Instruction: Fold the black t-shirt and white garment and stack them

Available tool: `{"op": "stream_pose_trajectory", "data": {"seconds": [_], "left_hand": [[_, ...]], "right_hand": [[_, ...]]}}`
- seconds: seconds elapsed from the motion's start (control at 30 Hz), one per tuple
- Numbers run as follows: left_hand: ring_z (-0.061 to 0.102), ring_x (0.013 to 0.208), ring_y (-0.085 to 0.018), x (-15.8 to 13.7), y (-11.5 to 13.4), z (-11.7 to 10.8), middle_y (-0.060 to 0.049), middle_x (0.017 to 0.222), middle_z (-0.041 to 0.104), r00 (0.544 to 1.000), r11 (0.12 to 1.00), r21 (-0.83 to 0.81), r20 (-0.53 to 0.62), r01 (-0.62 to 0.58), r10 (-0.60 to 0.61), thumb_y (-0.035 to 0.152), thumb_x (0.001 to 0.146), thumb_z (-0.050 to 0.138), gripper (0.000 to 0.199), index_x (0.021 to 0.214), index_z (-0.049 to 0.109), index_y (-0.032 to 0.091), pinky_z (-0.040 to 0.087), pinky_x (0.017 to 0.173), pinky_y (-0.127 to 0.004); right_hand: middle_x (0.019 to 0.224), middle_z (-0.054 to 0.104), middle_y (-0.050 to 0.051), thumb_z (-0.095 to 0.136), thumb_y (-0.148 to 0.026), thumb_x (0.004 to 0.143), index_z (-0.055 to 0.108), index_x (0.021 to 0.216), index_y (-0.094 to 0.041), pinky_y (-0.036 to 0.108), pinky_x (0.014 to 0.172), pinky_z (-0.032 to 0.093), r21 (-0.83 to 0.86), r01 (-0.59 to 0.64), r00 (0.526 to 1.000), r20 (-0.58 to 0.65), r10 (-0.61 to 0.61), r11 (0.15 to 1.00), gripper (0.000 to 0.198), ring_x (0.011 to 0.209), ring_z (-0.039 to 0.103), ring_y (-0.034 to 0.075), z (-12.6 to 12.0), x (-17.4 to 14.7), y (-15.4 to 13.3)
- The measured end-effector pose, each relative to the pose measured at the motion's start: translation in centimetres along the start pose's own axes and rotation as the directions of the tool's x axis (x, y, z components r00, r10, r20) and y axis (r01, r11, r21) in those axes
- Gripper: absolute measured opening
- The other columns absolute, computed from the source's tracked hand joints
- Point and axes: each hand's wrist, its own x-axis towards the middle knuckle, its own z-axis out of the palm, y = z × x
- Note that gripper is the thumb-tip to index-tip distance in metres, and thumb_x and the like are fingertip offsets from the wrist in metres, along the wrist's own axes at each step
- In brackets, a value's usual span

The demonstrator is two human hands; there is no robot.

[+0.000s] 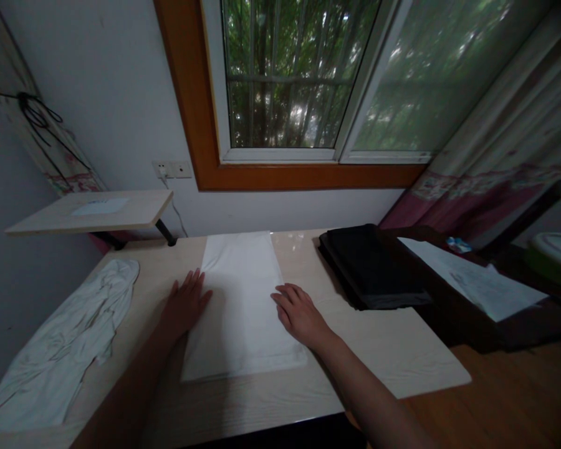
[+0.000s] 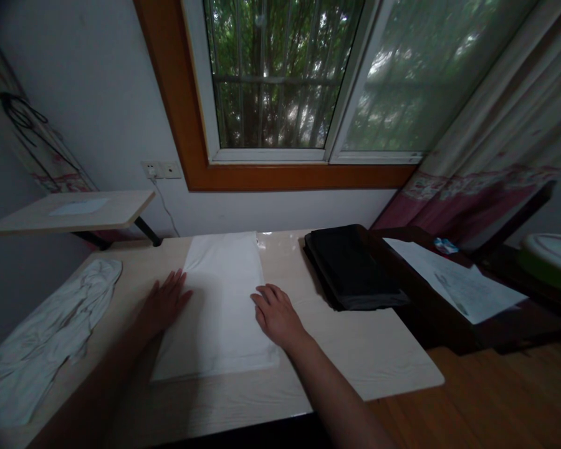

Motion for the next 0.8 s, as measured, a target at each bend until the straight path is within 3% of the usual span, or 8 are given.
{"op": "stream_pose_trajectory", "data": {"seconds": [0.23, 0.43, 0.57, 0.8], "left_hand": [[0.03, 0.155, -0.035, 0.8, -1.9, -0.4, -0.01, 0.165, 0.038, 0.994, 0.994, 0.003, -0.019, 0.108, -0.108, 0.04, 0.105, 0.029, 0.055, 0.154, 0.046, 0.024, 0.025, 0.121, -0.063], [0.035, 0.152, -0.035, 0.8, -2.0, -0.6, -0.013, 0.163, 0.043, 0.99, 0.99, 0.014, -0.026, 0.14, -0.14, 0.036, 0.105, 0.028, 0.054, 0.15, 0.05, 0.019, 0.03, 0.119, -0.06], [0.037, 0.151, -0.035, 0.6, -2.1, -0.6, -0.014, 0.161, 0.046, 0.99, 0.991, -0.001, -0.033, 0.134, -0.134, 0.036, 0.104, 0.031, 0.052, 0.147, 0.054, 0.017, 0.03, 0.119, -0.059], [0.05, 0.14, -0.027, 0.6, -2.9, -1.0, -0.011, 0.145, 0.062, 0.994, 0.981, -0.182, -0.064, 0.072, -0.085, 0.038, 0.102, 0.034, 0.046, 0.137, 0.059, 0.02, 0.033, 0.119, -0.048]], "right_hand": [[0.137, 0.061, 0.011, 0.055, -0.018, 0.098, 0.062, 0.135, -0.027, 0.055, 0.109, 0.046, 0.011, -0.012, 1.0, -0.001, 0.012, 1.0, 0.039, 0.132, 0.049, 0.032, 0.1, 0.0, 0.0], [0.137, 0.062, 0.012, 0.057, -0.018, 0.097, 0.064, 0.133, -0.026, 0.055, 0.108, 0.047, 0.028, -0.028, 1.0, 0.004, 0.028, 0.999, 0.038, 0.132, 0.05, 0.032, 0.1, 0.1, 0.1], [0.134, 0.064, 0.012, 0.058, -0.018, 0.096, 0.065, 0.131, -0.028, 0.055, 0.107, 0.048, 0.058, -0.031, 0.999, -0.018, 0.032, 0.998, 0.038, 0.129, 0.052, 0.032, -0.1, 0.2, 0.1], [0.138, 0.056, 0.012, 0.057, -0.011, 0.091, 0.066, 0.126, -0.027, 0.053, 0.104, 0.05, 0.145, -0.095, 0.99, -0.086, 0.108, 0.985, 0.04, 0.123, 0.055, 0.03, 0.3, 0.3, 0.7]]}}
